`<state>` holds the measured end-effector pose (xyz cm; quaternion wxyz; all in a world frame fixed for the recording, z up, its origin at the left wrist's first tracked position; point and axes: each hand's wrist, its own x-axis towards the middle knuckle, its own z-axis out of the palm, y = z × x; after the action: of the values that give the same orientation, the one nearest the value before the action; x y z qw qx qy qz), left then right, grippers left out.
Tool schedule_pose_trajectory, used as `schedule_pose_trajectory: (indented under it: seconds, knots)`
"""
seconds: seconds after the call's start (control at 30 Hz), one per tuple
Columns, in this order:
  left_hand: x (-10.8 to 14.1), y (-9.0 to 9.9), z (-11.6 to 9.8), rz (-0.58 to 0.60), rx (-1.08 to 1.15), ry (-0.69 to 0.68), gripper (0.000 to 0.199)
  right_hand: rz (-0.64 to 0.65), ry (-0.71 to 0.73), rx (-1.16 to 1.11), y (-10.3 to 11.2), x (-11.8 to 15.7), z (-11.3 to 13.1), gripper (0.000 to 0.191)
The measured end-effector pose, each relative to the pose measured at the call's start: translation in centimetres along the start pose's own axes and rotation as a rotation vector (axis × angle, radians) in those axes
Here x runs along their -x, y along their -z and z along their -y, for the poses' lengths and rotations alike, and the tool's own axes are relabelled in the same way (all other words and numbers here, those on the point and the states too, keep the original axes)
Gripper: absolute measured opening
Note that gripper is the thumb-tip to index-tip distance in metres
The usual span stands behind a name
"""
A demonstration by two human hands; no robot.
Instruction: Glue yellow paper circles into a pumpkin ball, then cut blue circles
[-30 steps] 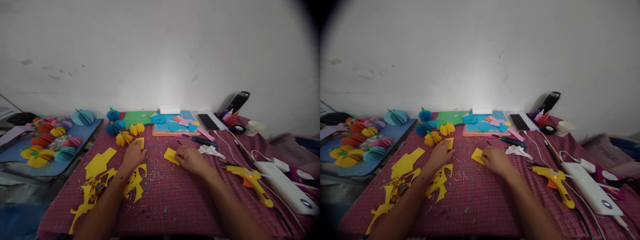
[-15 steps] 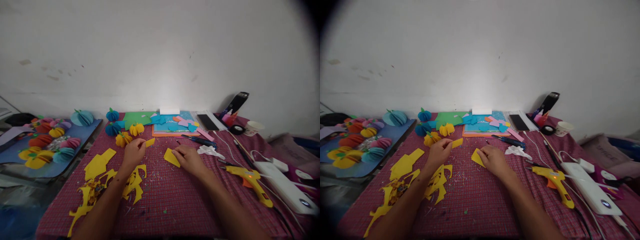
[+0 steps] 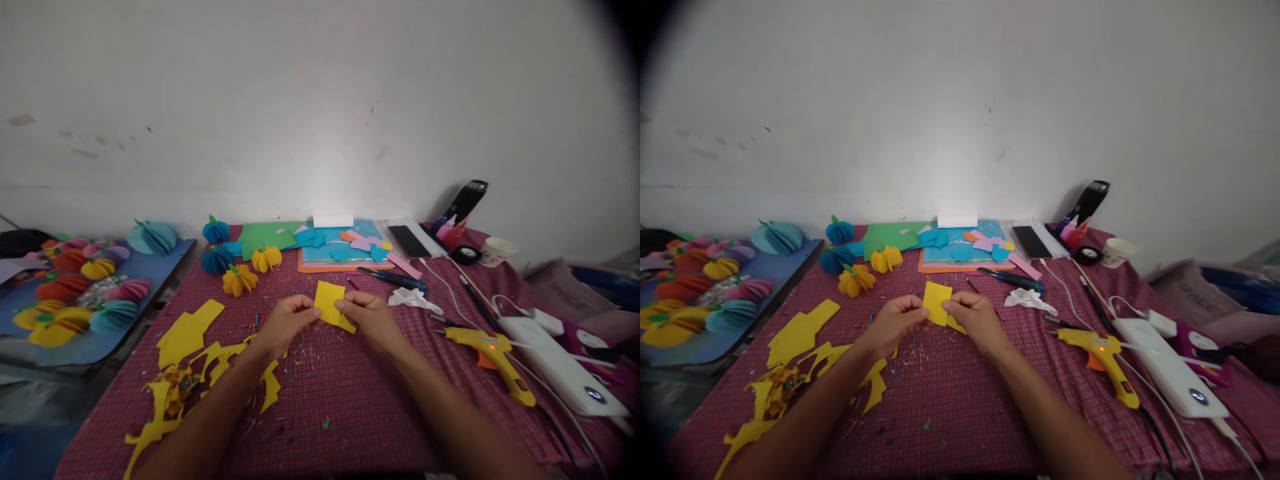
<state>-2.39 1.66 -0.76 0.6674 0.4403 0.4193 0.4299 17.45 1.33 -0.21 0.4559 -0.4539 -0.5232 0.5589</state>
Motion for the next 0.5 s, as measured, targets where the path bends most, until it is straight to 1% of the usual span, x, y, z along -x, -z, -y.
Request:
schedule_pose_trajectory:
  seconds: [0.07, 0.13, 0.23, 0.3, 0.4, 0.5]
  knots:
    - [0.01, -0.03, 0.1, 0.048, -0.053, 0.023, 0.033, 0.0, -0.005, -0.013, 0.1, -0.05, -0.11, 0.038]
    - [0.05, -0.12, 0.01, 0.066, -0.076, 0.012, 0.035, 0.006, -0.001, 0.012, 0.23, -0.14, -0.36, 0.037]
    - [0.1, -0.15, -0.29, -0.015, -0.075, -0.035, 0.041, 0.009, 0.023, 0.09, 0.35, -0.28, -0.78, 0.034]
    - [0.17, -0.04, -0.44, -0.043, -0.049, -0.032, 0.042, 0.017, 0.056, 0.163, 0.25, -0.27, -0.9, 0.03]
    - [0.35, 0.14, -0.45, 0.029, 0.017, 0.037, 0.046, 0.05, 0.136, 0.286, -0.19, -0.01, -0.77, 0.023]
    - [0.5, 0.17, -0.35, 0.081, 0.018, 0.079, 0.045, 0.088, 0.205, 0.369, -0.6, 0.33, -0.49, 0.021]
